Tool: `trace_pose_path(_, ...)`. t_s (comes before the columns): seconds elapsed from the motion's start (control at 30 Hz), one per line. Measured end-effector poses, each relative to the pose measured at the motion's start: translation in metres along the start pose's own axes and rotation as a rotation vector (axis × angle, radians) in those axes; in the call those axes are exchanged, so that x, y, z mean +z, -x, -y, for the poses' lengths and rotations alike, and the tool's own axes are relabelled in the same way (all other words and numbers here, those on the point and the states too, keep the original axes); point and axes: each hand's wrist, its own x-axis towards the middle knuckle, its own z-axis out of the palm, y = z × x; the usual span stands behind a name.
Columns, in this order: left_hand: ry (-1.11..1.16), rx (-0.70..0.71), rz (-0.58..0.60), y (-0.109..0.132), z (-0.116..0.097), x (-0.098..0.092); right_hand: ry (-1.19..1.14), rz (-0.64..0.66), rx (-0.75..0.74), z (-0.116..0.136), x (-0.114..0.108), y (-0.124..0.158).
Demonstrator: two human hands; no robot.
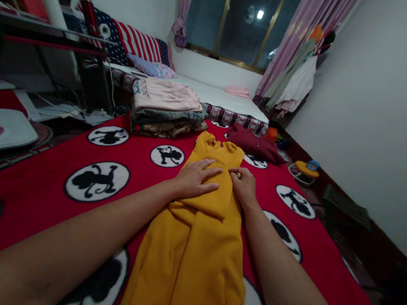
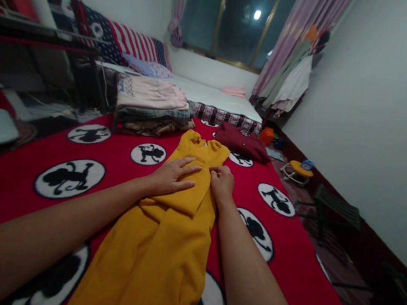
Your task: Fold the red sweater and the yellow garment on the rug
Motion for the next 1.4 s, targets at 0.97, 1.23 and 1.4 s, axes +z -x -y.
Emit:
trace_pose_path(0.97,-0.005,0.005,-0.004,-0.0005,0.0013,0.0014,-0.022,-0.014,-0.023,-0.0033,0.0018,0.0001)
trace_pose_path(1.23,-0.005,0.001,0.005,0.0000,-0.0004,-0.0005,-0.019,-0.013,-0.017,-0.0033,0.0017,-0.0003)
trace_pose_path(1.4,0.015,0.000,-0.005,-0.0001,0.0002,0.0004,-0.030,-0.025,-0.031,-0.0032,0.0019,-0.0003)
